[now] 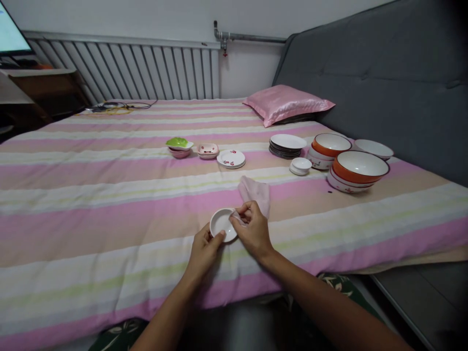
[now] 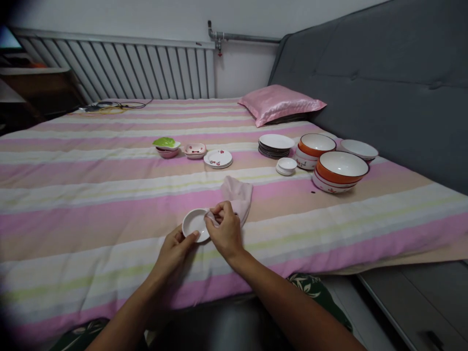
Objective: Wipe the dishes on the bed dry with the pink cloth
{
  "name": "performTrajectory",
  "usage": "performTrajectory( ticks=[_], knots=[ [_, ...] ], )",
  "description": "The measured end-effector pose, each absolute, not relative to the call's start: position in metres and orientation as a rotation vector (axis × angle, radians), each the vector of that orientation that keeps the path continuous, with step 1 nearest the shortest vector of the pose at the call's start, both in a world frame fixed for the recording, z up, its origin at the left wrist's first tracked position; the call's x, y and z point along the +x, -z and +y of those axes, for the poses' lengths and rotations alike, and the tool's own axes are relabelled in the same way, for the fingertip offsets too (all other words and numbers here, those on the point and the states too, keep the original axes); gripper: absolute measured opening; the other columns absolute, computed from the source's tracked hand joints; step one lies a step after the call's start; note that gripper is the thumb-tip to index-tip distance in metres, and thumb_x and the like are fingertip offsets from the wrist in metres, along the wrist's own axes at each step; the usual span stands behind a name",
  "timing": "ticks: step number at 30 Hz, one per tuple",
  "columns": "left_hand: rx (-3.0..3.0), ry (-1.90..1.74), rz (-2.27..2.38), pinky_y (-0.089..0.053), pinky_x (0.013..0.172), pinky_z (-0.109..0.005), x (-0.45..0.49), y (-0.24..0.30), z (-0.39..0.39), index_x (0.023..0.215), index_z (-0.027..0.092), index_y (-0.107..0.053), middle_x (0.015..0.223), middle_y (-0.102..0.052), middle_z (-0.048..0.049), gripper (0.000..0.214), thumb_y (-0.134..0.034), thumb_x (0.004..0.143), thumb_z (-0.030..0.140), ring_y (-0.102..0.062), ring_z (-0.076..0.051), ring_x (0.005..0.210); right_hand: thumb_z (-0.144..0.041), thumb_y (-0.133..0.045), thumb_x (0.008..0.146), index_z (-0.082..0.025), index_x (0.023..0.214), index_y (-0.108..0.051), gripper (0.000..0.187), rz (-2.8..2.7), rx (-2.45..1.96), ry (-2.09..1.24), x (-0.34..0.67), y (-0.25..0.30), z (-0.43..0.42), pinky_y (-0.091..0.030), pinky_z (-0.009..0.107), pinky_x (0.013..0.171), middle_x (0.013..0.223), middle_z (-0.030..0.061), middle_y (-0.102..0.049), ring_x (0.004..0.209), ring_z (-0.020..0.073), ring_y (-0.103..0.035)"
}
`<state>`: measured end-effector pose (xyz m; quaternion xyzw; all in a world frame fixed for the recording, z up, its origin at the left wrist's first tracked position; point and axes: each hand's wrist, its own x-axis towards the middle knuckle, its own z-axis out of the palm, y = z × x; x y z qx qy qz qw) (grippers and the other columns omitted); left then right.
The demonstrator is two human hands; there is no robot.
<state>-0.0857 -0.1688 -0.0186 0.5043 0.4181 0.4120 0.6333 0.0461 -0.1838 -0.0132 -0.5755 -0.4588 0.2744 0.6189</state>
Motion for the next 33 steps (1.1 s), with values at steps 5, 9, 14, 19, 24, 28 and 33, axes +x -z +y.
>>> performTrajectory(
  ticks=[5, 9, 14, 19, 24, 28, 33],
  knots=[
    [1.05, -0.984, 1.007, -0.05, 0.077, -0.034, -0.085, 0.023, -0.169, 0.095, 0.011, -0.065, 0.093, -0.069, -0.0102, 0.032, -0.067, 0.069, 0.028, -0.063, -0.024, 0.087, -0.028, -0.056, 0.077, -0.021, 0.08, -0.045, 0.014, -1.205, -1.427, -0.581, 0.046, 0.012, -0.185, -0.05, 0.026, 0.067, 0.077, 0.0009, -0.061, 0.072, 0.0155, -0.064],
    [0.944, -1.033, 0.986, -0.051, 0.074, -0.033, -0.081, 0.021, -0.172, 0.094, 0.012, -0.063, 0.091, -0.069, -0.0074, 0.03, -0.066, 0.069, 0.029, -0.063, -0.022, 0.084, -0.03, -0.042, 0.088, -0.019, 0.083, -0.049, 0.014, -1.554, -1.627, -0.333, 0.046, 0.01, -0.187, -0.042, 0.028, 0.067, 0.078, 0.0038, -0.061, 0.074, 0.0173, -0.059],
    [0.942, -1.032, 0.973, -0.053, 0.068, -0.032, -0.078, 0.019, -0.174, 0.102, 0.011, -0.058, 0.099, -0.066, -0.0086, 0.037, -0.062, 0.07, 0.029, -0.063, -0.021, 0.083, -0.033, -0.031, 0.094, -0.019, 0.091, -0.049, 0.023, -1.754, -1.863, -0.204, 0.043, 0.009, -0.189, -0.033, 0.027, 0.06, 0.078, 0.0049, -0.063, 0.072, 0.0187, -0.059],
    [1.272, -0.841, 1.0, -0.052, 0.059, -0.03, -0.09, 0.01, -0.172, 0.114, 0.008, -0.049, 0.089, -0.065, -0.0087, 0.042, -0.05, 0.078, 0.03, -0.062, -0.016, 0.061, -0.035, -0.026, 0.096, -0.019, 0.092, -0.046, 0.026, -1.881, -1.877, -0.209, 0.049, 0.009, -0.191, -0.027, 0.026, 0.057, 0.076, 0.0036, -0.063, 0.064, 0.0163, -0.058],
    [1.612, -0.587, 0.935, -0.049, 0.054, -0.029, -0.108, -0.003, -0.165, 0.121, 0.012, -0.047, 0.094, -0.065, -0.0088, 0.042, -0.041, 0.082, 0.027, -0.057, -0.015, 0.058, -0.034, -0.028, 0.096, -0.018, 0.095, -0.046, 0.024, -2.075, -1.803, -0.204, 0.054, 0.007, -0.192, -0.027, 0.025, 0.058, 0.077, 0.0048, -0.063, 0.068, 0.0172, -0.058],
    [1.899, -0.634, 0.894, -0.044, 0.084, -0.036, -0.113, -0.006, -0.16, 0.115, 0.014, -0.054, 0.109, -0.064, -0.0106, 0.037, -0.039, 0.081, 0.02, -0.059, -0.022, 0.092, -0.033, -0.029, 0.096, -0.018, 0.098, -0.046, 0.023, -2.244, -1.718, -0.18, 0.055, 0.002, -0.194, -0.025, 0.026, 0.057, 0.076, 0.0052, -0.064, 0.069, 0.0186, -0.058],
    [1.989, -0.655, 0.89, -0.04, 0.09, -0.035, -0.111, -0.004, -0.159, 0.117, 0.017, -0.05, 0.115, -0.062, -0.0082, 0.04, -0.038, 0.079, 0.015, -0.056, -0.022, 0.103, -0.032, -0.032, 0.096, -0.019, 0.106, -0.045, 0.022, -2.313, -1.652, -0.2, 0.056, -0.001, -0.196, -0.022, 0.027, 0.056, 0.079, 0.0049, -0.066, 0.067, 0.0185, -0.059]
  ],
)
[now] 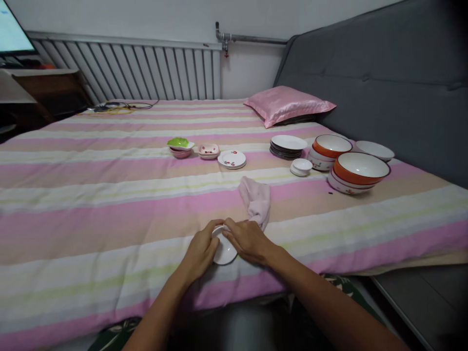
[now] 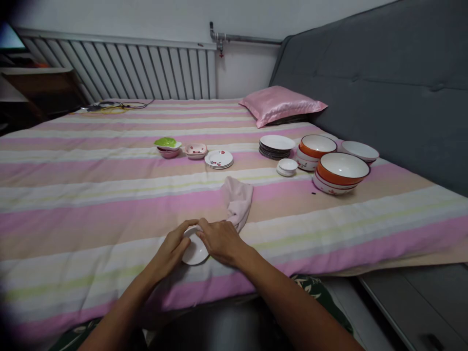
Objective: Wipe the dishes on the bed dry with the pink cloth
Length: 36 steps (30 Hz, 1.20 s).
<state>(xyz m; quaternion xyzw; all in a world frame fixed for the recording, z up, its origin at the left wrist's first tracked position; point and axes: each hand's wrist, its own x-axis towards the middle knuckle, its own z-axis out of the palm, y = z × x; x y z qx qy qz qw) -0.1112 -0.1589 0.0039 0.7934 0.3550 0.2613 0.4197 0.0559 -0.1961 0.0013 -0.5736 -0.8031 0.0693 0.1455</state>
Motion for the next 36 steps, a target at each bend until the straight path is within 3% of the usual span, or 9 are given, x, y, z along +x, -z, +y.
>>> performTrajectory(
  ticks=[7, 11, 15, 25, 31, 36],
  knots=[
    [1.61, -0.796, 1.1, -0.044, 0.052, -0.025, -0.099, 0.002, -0.162, 0.105, 0.016, -0.051, 0.077, -0.062, -0.0008, 0.032, -0.051, 0.074, 0.024, -0.058, -0.015, 0.058, -0.031, -0.028, 0.096, -0.019, 0.097, -0.045, 0.02, -1.897, -1.821, -0.301, 0.051, 0.003, -0.192, -0.023, 0.025, 0.055, 0.073, 0.0022, -0.063, 0.062, 0.0164, -0.057],
    [1.436, -0.713, 1.011, -0.041, 0.043, -0.023, -0.088, 0.008, -0.171, 0.1, 0.013, -0.049, 0.058, -0.06, 0.0008, 0.032, -0.05, 0.078, 0.036, -0.055, -0.013, 0.042, -0.031, -0.027, 0.096, -0.02, 0.092, -0.044, 0.021, -1.742, -1.841, -0.328, 0.05, 0.006, -0.189, -0.025, 0.024, 0.055, 0.07, 0.001, -0.06, 0.063, 0.0156, -0.055],
    [1.37, -0.658, 1.005, -0.035, 0.037, -0.02, -0.088, 0.008, -0.174, 0.096, 0.013, -0.048, 0.05, -0.058, 0.0022, 0.026, -0.044, 0.08, 0.032, -0.05, -0.011, 0.035, -0.032, -0.027, 0.096, -0.019, 0.092, -0.043, 0.02, -1.787, -1.809, -0.35, 0.05, 0.008, -0.19, -0.025, 0.024, 0.055, 0.069, 0.0005, -0.059, 0.061, 0.0154, -0.054],
    [1.543, -0.468, 0.96, -0.031, 0.039, -0.019, -0.107, -0.009, -0.165, 0.071, 0.018, -0.048, 0.047, -0.048, 0.0054, 0.011, -0.037, 0.071, 0.015, -0.041, -0.009, 0.039, -0.032, -0.026, 0.096, -0.018, 0.099, -0.044, 0.023, -2.142, -1.739, -0.298, 0.055, 0.004, -0.194, -0.023, 0.026, 0.055, 0.072, 0.0037, -0.063, 0.061, 0.0167, -0.055],
    [1.814, -0.434, 0.809, -0.034, 0.052, -0.021, -0.115, -0.012, -0.158, 0.075, 0.016, -0.054, 0.065, -0.053, 0.0018, 0.016, -0.04, 0.078, 0.023, -0.042, -0.012, 0.058, -0.029, -0.03, 0.096, -0.018, 0.099, -0.046, 0.019, -2.346, -1.658, -0.208, 0.055, -0.002, -0.198, -0.024, 0.027, 0.056, 0.075, 0.0048, -0.065, 0.064, 0.0173, -0.058],
    [1.78, -0.385, 0.827, -0.032, 0.05, -0.021, -0.114, -0.016, -0.156, 0.069, 0.017, -0.053, 0.065, -0.053, 0.002, 0.013, -0.04, 0.072, 0.017, -0.041, -0.012, 0.057, -0.029, -0.032, 0.095, -0.018, 0.096, -0.047, 0.018, -2.35, -1.628, -0.239, 0.053, -0.002, -0.199, -0.024, 0.027, 0.054, 0.073, 0.0044, -0.065, 0.059, 0.0165, -0.056]
  ],
)
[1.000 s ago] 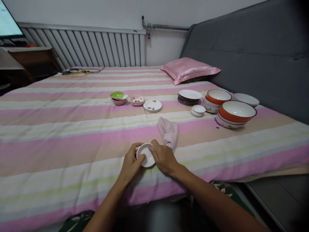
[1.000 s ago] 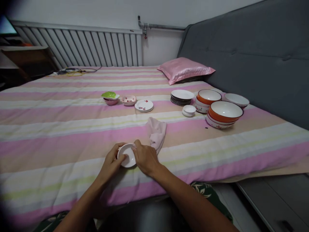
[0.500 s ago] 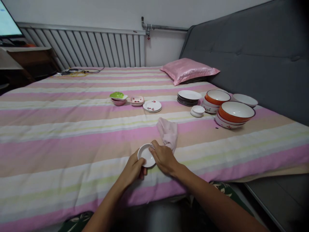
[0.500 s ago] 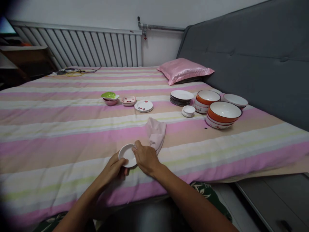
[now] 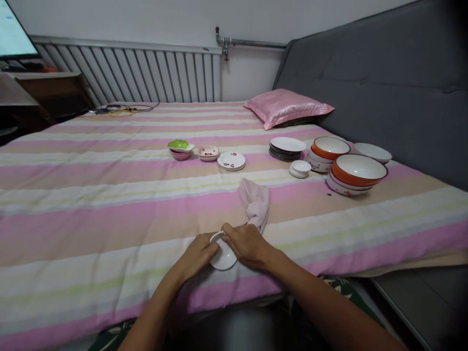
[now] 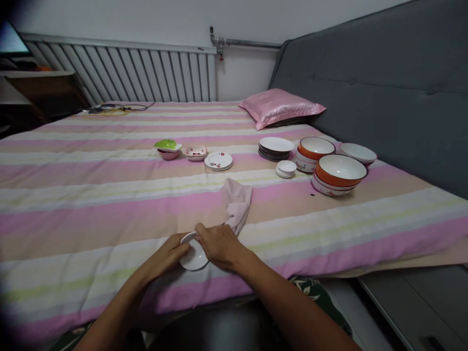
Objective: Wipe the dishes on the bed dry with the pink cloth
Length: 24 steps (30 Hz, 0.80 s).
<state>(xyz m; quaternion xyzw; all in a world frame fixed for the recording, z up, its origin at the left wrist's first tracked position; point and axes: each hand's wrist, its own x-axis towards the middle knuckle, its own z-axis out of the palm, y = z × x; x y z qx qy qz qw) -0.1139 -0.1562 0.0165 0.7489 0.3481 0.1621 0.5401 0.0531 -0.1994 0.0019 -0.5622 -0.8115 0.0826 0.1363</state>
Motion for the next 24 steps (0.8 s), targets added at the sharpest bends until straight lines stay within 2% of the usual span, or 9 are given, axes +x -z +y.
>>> performTrajectory(
  ticks=[3, 6, 9, 12, 18, 24],
  knots=[
    [1.673, -0.457, 0.908, -0.033, 0.048, -0.021, -0.108, -0.016, -0.158, 0.069, 0.017, -0.053, 0.058, -0.052, 0.0033, 0.011, -0.041, 0.068, 0.017, -0.041, -0.011, 0.051, -0.031, -0.03, 0.095, -0.019, 0.096, -0.046, 0.02, -2.194, -1.711, -0.26, 0.05, 0.001, -0.198, -0.022, 0.026, 0.053, 0.071, 0.0032, -0.064, 0.058, 0.0162, -0.055],
    [1.532, -0.495, 1.048, -0.027, 0.041, -0.022, -0.101, -0.014, -0.162, 0.063, 0.018, -0.049, 0.044, -0.043, 0.0056, 0.01, -0.045, 0.069, 0.023, -0.035, -0.01, 0.039, -0.032, -0.025, 0.096, -0.019, 0.094, -0.044, 0.023, -1.909, -1.839, -0.291, 0.046, 0.004, -0.194, -0.021, 0.026, 0.052, 0.07, 0.0021, -0.062, 0.058, 0.016, -0.055],
    [1.533, -0.516, 1.134, -0.028, 0.04, -0.023, -0.095, -0.01, -0.168, 0.051, 0.019, -0.045, 0.038, -0.042, 0.0035, 0.03, -0.044, 0.076, 0.035, -0.037, -0.01, 0.036, -0.033, -0.022, 0.097, -0.02, 0.092, -0.043, 0.024, -1.72, -1.888, -0.315, 0.044, 0.007, -0.192, -0.022, 0.025, 0.052, 0.071, 0.0017, -0.061, 0.061, 0.0161, -0.055],
    [1.588, -0.523, 1.152, -0.029, 0.042, -0.024, -0.093, -0.007, -0.171, 0.043, 0.019, -0.043, 0.036, -0.042, 0.0007, 0.042, -0.036, 0.081, 0.037, -0.039, -0.011, 0.036, -0.033, -0.023, 0.097, -0.02, 0.093, -0.042, 0.024, -1.724, -1.898, -0.317, 0.043, 0.008, -0.192, -0.022, 0.025, 0.052, 0.069, 0.0011, -0.061, 0.06, 0.0162, -0.055],
    [1.624, -0.463, 1.093, -0.03, 0.045, -0.024, -0.101, -0.009, -0.166, 0.042, 0.019, -0.043, 0.038, -0.046, -0.0002, 0.034, -0.037, 0.074, 0.025, -0.041, -0.012, 0.041, -0.031, -0.026, 0.096, -0.019, 0.094, -0.041, 0.02, -1.885, -1.863, -0.283, 0.045, 0.009, -0.195, -0.022, 0.026, 0.053, 0.07, 0.0016, -0.063, 0.059, 0.0167, -0.056],
    [1.75, -0.346, 0.987, -0.024, 0.045, -0.024, -0.114, -0.016, -0.158, 0.049, 0.02, -0.037, 0.045, -0.037, 0.0039, 0.024, -0.04, 0.072, 0.026, -0.032, -0.011, 0.046, -0.032, -0.027, 0.096, -0.019, 0.098, -0.043, 0.021, -2.118, -1.804, -0.244, 0.05, 0.003, -0.196, -0.021, 0.027, 0.053, 0.071, 0.0025, -0.064, 0.059, 0.0171, -0.057]
  ],
)
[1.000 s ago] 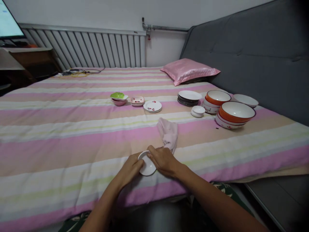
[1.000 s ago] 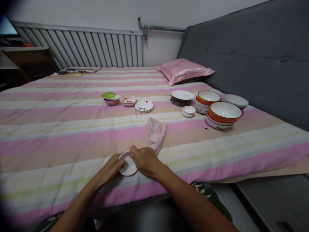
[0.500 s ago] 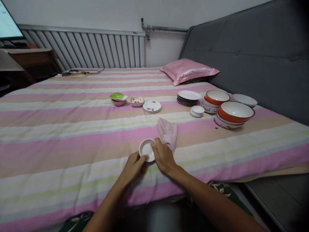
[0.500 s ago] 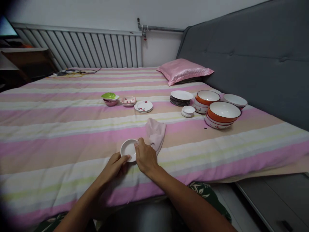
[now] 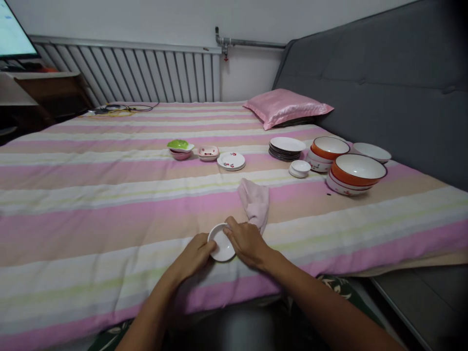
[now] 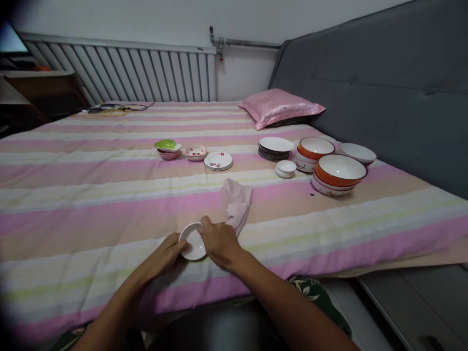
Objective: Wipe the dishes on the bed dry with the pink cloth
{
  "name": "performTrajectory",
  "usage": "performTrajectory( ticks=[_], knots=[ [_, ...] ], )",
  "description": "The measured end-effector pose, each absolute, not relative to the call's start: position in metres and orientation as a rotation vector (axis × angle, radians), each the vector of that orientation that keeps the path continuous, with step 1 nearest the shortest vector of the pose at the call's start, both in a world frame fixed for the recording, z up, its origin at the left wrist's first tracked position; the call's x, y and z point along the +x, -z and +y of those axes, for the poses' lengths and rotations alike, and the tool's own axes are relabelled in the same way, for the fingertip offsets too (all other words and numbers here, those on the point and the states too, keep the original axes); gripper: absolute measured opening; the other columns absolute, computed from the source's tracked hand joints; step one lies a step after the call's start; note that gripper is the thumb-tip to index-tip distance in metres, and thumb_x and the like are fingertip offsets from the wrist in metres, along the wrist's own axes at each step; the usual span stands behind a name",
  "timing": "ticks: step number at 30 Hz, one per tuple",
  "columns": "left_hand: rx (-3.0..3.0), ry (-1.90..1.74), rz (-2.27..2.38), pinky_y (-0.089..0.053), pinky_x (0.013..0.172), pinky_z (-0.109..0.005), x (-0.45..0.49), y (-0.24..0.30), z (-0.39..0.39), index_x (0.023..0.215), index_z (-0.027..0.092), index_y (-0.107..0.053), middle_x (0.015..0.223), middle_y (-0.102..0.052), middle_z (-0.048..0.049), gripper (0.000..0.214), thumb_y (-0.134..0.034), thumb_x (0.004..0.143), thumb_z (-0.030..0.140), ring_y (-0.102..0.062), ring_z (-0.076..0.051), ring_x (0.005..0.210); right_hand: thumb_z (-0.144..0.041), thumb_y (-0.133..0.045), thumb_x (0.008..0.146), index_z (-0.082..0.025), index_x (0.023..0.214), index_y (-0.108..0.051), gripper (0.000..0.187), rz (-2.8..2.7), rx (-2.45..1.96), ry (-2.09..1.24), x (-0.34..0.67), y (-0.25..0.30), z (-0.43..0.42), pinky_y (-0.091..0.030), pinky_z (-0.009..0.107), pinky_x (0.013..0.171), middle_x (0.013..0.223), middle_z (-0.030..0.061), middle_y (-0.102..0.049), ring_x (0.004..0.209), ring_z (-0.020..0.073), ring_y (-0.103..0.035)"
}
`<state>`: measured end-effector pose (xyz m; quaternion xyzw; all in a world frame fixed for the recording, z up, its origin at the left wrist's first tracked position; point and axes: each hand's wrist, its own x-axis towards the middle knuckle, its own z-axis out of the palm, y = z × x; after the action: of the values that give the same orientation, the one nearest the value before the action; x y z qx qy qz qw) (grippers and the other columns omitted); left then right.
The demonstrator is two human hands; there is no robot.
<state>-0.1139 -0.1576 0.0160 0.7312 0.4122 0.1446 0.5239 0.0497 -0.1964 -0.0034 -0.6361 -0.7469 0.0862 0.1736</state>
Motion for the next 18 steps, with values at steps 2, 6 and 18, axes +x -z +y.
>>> performTrajectory(
  ticks=[2, 6, 18],
  knots=[
    [1.751, -0.279, 0.949, -0.022, 0.044, -0.025, -0.117, -0.017, -0.155, 0.051, 0.02, -0.037, 0.047, -0.035, 0.0039, 0.023, -0.039, 0.072, 0.027, -0.031, -0.011, 0.046, -0.031, -0.027, 0.096, -0.018, 0.098, -0.044, 0.022, -2.186, -1.775, -0.232, 0.051, 0.002, -0.197, -0.02, 0.027, 0.053, 0.071, 0.0033, -0.064, 0.06, 0.0173, -0.057],
    [1.723, -0.187, 0.958, -0.022, 0.043, -0.025, -0.121, -0.017, -0.154, 0.052, 0.021, -0.039, 0.046, -0.036, 0.0034, 0.021, -0.04, 0.072, 0.027, -0.031, -0.012, 0.045, -0.03, -0.028, 0.096, -0.019, 0.098, -0.045, 0.02, -2.276, -1.687, -0.254, 0.053, -0.001, -0.199, -0.02, 0.027, 0.054, 0.072, 0.0032, -0.064, 0.06, 0.0165, -0.056],
    [1.693, -0.543, 1.067, -0.033, 0.052, -0.023, -0.101, -0.013, -0.162, 0.064, 0.018, -0.05, 0.053, -0.043, 0.0036, 0.021, -0.05, 0.077, 0.035, -0.04, -0.013, 0.053, -0.032, -0.024, 0.096, -0.021, 0.09, -0.043, 0.023, -1.668, -1.799, -0.403, 0.044, 0.003, -0.194, -0.026, 0.025, 0.055, 0.068, 0.0003, -0.058, 0.062, 0.0163, -0.054]
  ],
)
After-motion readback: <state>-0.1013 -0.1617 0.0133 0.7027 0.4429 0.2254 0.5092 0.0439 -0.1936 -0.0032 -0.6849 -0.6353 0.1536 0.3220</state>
